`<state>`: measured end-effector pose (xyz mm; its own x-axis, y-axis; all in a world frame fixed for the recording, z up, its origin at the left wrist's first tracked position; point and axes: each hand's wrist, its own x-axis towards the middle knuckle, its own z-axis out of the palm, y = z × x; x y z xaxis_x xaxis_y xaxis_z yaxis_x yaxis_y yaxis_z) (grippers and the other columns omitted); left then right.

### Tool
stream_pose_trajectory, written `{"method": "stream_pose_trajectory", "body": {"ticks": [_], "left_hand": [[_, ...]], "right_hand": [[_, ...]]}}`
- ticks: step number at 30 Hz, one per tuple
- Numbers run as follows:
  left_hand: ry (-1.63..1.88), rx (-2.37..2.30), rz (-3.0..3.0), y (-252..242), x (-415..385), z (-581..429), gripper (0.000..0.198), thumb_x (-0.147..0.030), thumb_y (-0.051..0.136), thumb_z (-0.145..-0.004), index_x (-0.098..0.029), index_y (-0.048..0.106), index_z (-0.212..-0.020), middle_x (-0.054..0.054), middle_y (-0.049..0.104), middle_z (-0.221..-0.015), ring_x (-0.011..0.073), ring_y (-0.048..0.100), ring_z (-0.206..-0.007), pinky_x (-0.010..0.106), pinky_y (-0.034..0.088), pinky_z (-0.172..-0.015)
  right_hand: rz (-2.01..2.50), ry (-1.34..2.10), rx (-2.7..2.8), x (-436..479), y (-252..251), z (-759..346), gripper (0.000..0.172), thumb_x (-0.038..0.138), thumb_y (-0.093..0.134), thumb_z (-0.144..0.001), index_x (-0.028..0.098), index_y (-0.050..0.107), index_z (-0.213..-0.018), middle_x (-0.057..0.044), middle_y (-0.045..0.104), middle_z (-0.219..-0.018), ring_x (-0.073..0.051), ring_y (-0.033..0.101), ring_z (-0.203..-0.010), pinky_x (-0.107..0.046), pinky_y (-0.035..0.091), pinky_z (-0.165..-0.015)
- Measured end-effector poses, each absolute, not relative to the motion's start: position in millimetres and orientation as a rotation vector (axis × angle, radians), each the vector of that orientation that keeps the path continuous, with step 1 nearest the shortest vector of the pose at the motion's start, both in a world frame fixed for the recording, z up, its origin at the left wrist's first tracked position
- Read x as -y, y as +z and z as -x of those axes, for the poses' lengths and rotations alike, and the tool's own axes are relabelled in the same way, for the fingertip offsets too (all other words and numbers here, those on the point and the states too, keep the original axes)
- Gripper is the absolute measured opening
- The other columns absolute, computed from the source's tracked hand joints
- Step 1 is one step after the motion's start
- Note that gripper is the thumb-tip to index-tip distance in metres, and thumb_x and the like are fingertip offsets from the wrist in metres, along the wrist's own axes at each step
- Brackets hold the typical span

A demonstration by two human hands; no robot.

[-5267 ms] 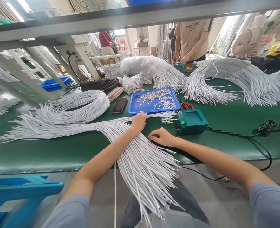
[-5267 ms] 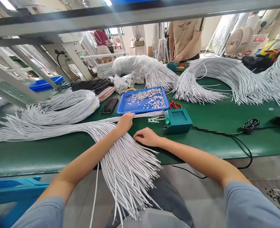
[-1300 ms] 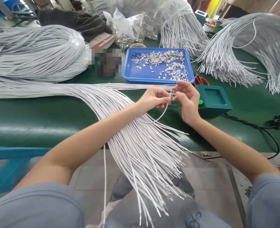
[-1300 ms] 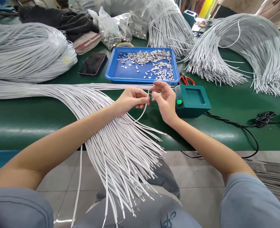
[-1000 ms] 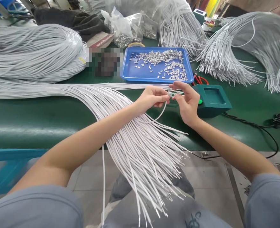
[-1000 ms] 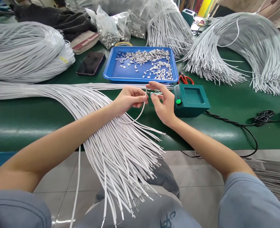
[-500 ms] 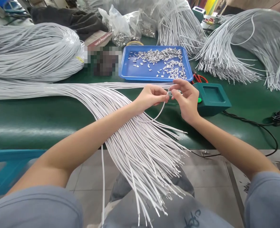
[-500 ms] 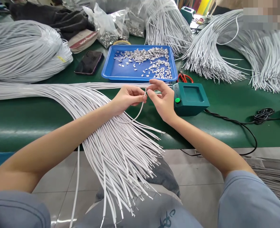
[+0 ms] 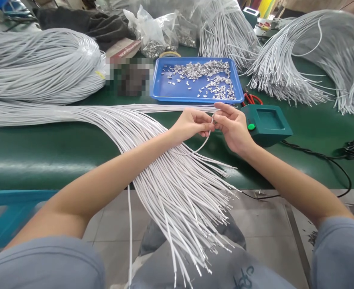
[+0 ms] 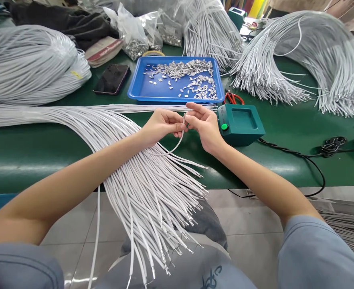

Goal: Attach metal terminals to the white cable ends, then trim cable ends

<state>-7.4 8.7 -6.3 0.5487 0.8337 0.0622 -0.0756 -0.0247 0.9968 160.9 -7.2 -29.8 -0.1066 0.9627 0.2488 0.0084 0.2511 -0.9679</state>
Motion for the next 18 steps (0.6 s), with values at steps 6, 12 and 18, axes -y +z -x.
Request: {"method": "stream_pose_trajectory", "body": {"ticks": [6,12,18], "left_hand": [[0.816,-0.72,-1.403,-4.0,-7.0,7.1,0.033,-0.035,0.089,-0.062,-0.008,0.073,-0.074,0.003,0.069,-0.064,0.0077,0.062,-0.054,0.019,0.053,-0.054],[0.841,-0.765,-1.396,-3.9,-7.6,8.1,0.033,-0.036,0.088,-0.063,-0.009,0.072,-0.073,0.004,0.07,-0.063,0.0075,0.061,-0.052,0.017,0.051,-0.051],[0.86,-0.769,-1.425,-3.6,-8.0,8.2,0.031,-0.034,0.087,-0.064,-0.008,0.072,-0.071,0.004,0.068,-0.06,0.0066,0.058,-0.048,0.016,0.046,-0.046]], "right_hand": [[0.962,1.044,1.366,12.5,-23.6,-153.6,0.025,0.027,0.067,-0.075,0.027,0.061,-0.1,0.003,0.057,-0.074,-0.011,0.055,-0.06,-0.029,0.056,-0.058],[1.008,0.995,1.404,9.8,-27.0,-156.9,0.02,0.031,0.057,-0.083,0.028,0.06,-0.102,0.001,0.054,-0.075,-0.013,0.056,-0.066,-0.031,0.056,-0.06],[0.979,0.916,1.428,10.9,-26.5,-155.1,0.029,0.038,0.066,-0.081,0.028,0.057,-0.106,-0.001,0.063,-0.089,-0.017,0.063,-0.083,-0.033,0.058,-0.067]]}}
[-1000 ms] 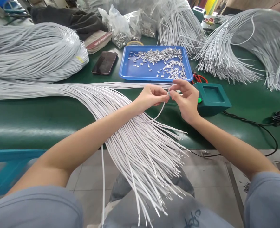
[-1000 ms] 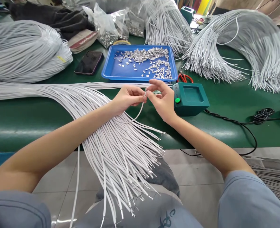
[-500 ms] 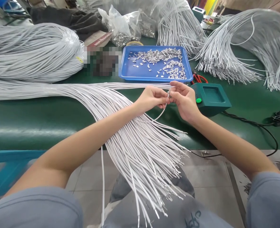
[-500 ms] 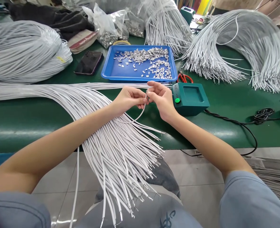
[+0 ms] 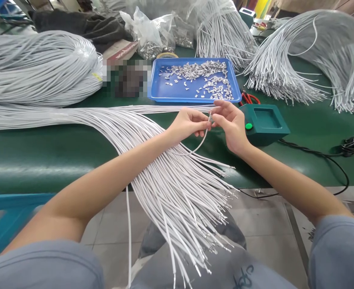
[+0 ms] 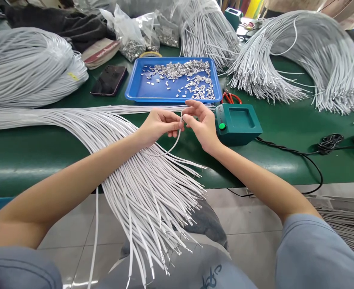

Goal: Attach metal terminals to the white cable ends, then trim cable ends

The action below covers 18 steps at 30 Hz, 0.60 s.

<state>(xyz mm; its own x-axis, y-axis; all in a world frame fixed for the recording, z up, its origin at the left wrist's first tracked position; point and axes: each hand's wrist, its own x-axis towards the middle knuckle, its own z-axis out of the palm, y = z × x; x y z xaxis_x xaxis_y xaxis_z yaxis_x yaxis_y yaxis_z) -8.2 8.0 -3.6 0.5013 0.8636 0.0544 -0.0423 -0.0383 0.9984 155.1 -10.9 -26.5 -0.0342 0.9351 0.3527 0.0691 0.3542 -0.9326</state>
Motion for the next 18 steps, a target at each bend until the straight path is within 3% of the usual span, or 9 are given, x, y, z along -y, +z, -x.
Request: {"method": "stream_pose_trajectory", "body": {"ticks": [7,13,18], "left_hand": [[0.861,-0.756,-1.406,-3,-7,7,0.025,-0.028,0.087,-0.064,-0.009,0.073,-0.071,0.002,0.067,-0.056,0.0066,0.059,-0.048,0.014,0.047,-0.046],[0.832,-0.802,-1.359,-1,-6,7,0.014,-0.02,0.081,-0.069,-0.009,0.072,-0.071,0.001,0.067,-0.059,0.006,0.06,-0.048,0.014,0.048,-0.047],[0.87,-0.772,-1.358,-3,-9,9,0.019,-0.024,0.08,-0.07,-0.009,0.07,-0.069,0.002,0.068,-0.062,0.0056,0.059,-0.05,0.013,0.046,-0.045]], "right_hand": [[0.938,0.921,1.382,12,-23,-152,0.022,0.026,0.072,-0.077,0.025,0.05,-0.081,0.004,0.055,-0.073,-0.01,0.056,-0.063,-0.028,0.053,-0.058],[0.906,0.894,1.475,10,-28,-154,0.021,0.024,0.066,-0.081,0.026,0.045,-0.081,0.003,0.053,-0.075,-0.012,0.055,-0.065,-0.029,0.053,-0.055],[0.956,0.736,1.487,6,-37,-156,0.013,0.021,0.062,-0.083,0.025,0.05,-0.084,0.001,0.053,-0.078,-0.013,0.056,-0.069,-0.027,0.051,-0.052]]}}
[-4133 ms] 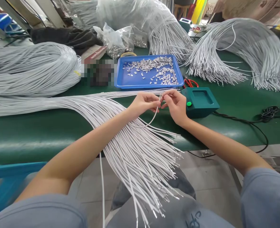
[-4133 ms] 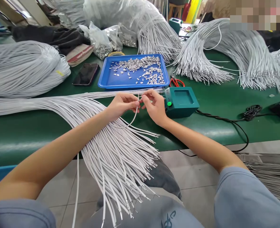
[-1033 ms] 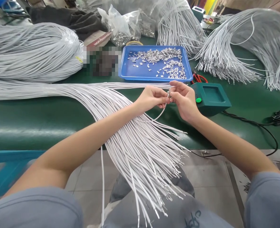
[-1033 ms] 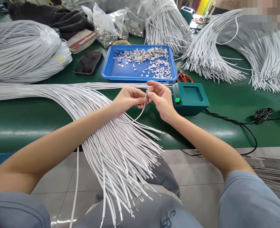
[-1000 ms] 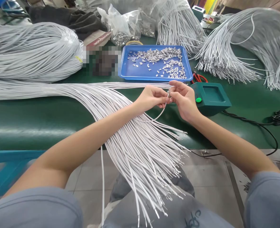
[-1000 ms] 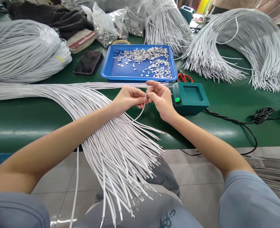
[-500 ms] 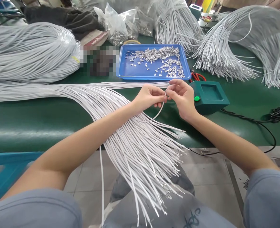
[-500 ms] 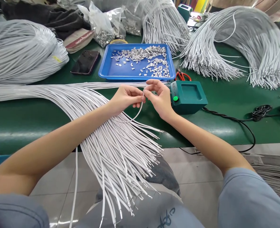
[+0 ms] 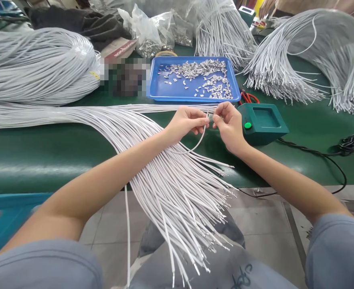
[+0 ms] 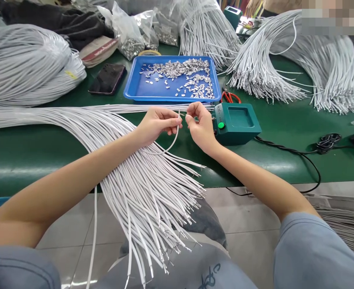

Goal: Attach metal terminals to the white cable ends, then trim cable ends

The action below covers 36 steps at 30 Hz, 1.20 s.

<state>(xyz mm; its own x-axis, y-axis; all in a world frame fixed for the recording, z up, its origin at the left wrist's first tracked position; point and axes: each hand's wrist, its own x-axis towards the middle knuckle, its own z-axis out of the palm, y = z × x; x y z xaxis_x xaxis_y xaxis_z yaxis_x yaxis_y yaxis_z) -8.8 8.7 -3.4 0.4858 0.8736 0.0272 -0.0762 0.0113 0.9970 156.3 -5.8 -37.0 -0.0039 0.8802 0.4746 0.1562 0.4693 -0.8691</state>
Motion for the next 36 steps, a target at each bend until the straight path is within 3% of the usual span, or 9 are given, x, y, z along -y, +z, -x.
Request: {"method": "stream_pose_trajectory", "body": {"ticks": [3,7,16,25,36], "left_hand": [[0.882,-0.781,-1.35,-3,-10,9,0.024,-0.029,0.082,-0.069,-0.009,0.069,-0.07,0.002,0.068,-0.064,0.0053,0.059,-0.05,0.012,0.044,-0.044],[0.845,-0.829,-1.334,-2,-9,8,0.03,-0.034,0.085,-0.068,-0.01,0.068,-0.075,0.001,0.067,-0.064,0.008,0.063,-0.052,0.014,0.048,-0.046],[0.813,-0.732,-1.326,-4,-8,9,0.041,-0.044,0.087,-0.064,-0.01,0.068,-0.078,0.0,0.066,-0.063,0.0098,0.064,-0.05,0.017,0.052,-0.046],[0.763,-0.607,-1.381,-6,-9,9,0.048,-0.055,0.082,-0.065,-0.009,0.068,-0.069,0.003,0.067,-0.064,0.0079,0.062,-0.051,0.015,0.048,-0.046],[0.837,-0.745,-1.417,-1,-6,7,0.037,-0.044,0.081,-0.072,-0.01,0.068,-0.072,0.001,0.065,-0.062,0.0075,0.061,-0.049,0.016,0.048,-0.047]], "right_hand": [[0.978,0.691,1.467,5,-39,-158,0.006,0.027,0.058,-0.088,0.025,0.055,-0.093,0.0,0.056,-0.08,-0.013,0.059,-0.072,-0.025,0.052,-0.052],[1.005,0.665,1.511,7,-35,-156,0.018,0.039,0.06,-0.09,0.025,0.059,-0.102,-0.002,0.063,-0.09,-0.015,0.063,-0.083,-0.025,0.053,-0.056],[1.007,0.662,1.55,15,-24,-150,0.029,0.045,0.06,-0.088,0.02,0.057,-0.076,0.001,0.059,-0.073,-0.011,0.058,-0.067,-0.024,0.045,-0.052],[0.977,0.734,1.583,18,-18,-150,0.031,0.045,0.06,-0.088,0.02,0.051,-0.072,0.003,0.052,-0.068,-0.009,0.052,-0.06,-0.026,0.043,-0.055],[1.038,0.589,1.537,16,-27,-150,0.03,0.047,0.058,-0.089,0.022,0.05,-0.074,0.001,0.052,-0.07,-0.011,0.053,-0.066,-0.025,0.047,-0.052]]}}
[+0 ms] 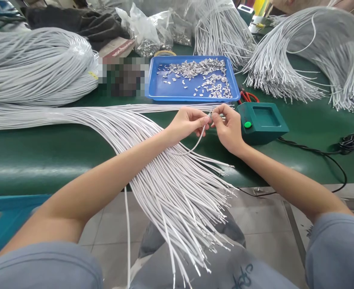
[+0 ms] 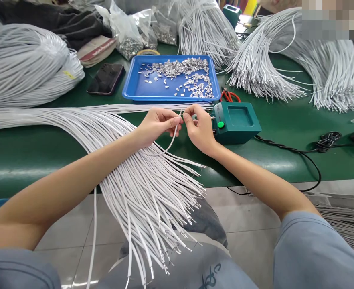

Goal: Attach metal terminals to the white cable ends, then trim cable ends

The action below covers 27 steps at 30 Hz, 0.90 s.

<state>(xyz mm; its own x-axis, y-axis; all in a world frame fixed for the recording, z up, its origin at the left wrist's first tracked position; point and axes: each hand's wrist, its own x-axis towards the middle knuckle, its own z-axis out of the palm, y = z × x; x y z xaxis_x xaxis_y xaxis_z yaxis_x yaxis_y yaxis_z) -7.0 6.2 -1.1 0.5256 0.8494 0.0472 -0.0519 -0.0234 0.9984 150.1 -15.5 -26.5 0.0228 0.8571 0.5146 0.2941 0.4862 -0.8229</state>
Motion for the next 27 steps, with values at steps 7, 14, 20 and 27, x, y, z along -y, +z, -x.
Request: {"method": "stream_pose_trajectory", "body": {"ticks": [7,14,20,27], "left_hand": [[0.864,-0.802,-1.453,-1.5,-6.8,7.9,0.039,-0.044,0.082,-0.071,-0.009,0.066,-0.069,0.002,0.065,-0.061,0.0076,0.06,-0.049,0.017,0.048,-0.047],[0.873,-0.82,-1.461,-0.7,-6.5,8.6,0.046,-0.05,0.086,-0.062,-0.01,0.066,-0.068,0.001,0.063,-0.058,0.007,0.058,-0.048,0.018,0.048,-0.048],[0.89,-0.767,-1.45,-4.0,-7.9,9.1,0.047,-0.051,0.087,-0.058,-0.01,0.067,-0.07,0.0,0.063,-0.058,0.007,0.058,-0.05,0.019,0.049,-0.049],[0.896,-0.773,-1.466,-3.3,-5.6,7.5,0.047,-0.053,0.085,-0.061,-0.01,0.067,-0.07,0.001,0.063,-0.06,0.0075,0.059,-0.051,0.018,0.049,-0.049]], "right_hand": [[1.023,0.509,1.511,14.9,-29.1,-152.0,0.028,0.052,0.056,-0.09,0.025,0.056,-0.084,0.0,0.058,-0.079,-0.013,0.059,-0.074,-0.026,0.051,-0.055],[1.035,0.46,1.606,17.3,-27.6,-153.4,0.022,0.039,0.062,-0.089,0.03,0.062,-0.109,-0.001,0.063,-0.091,-0.015,0.062,-0.082,-0.026,0.052,-0.058],[1.026,0.407,1.603,20.3,-26.0,-150.8,0.01,0.029,0.062,-0.089,0.029,0.067,-0.098,0.0,0.065,-0.087,-0.014,0.064,-0.083,-0.024,0.051,-0.057],[0.993,0.357,1.544,21.2,-26.9,-148.4,0.008,0.024,0.064,-0.085,0.027,0.067,-0.092,0.001,0.066,-0.082,-0.013,0.064,-0.077,-0.025,0.05,-0.056]]}}
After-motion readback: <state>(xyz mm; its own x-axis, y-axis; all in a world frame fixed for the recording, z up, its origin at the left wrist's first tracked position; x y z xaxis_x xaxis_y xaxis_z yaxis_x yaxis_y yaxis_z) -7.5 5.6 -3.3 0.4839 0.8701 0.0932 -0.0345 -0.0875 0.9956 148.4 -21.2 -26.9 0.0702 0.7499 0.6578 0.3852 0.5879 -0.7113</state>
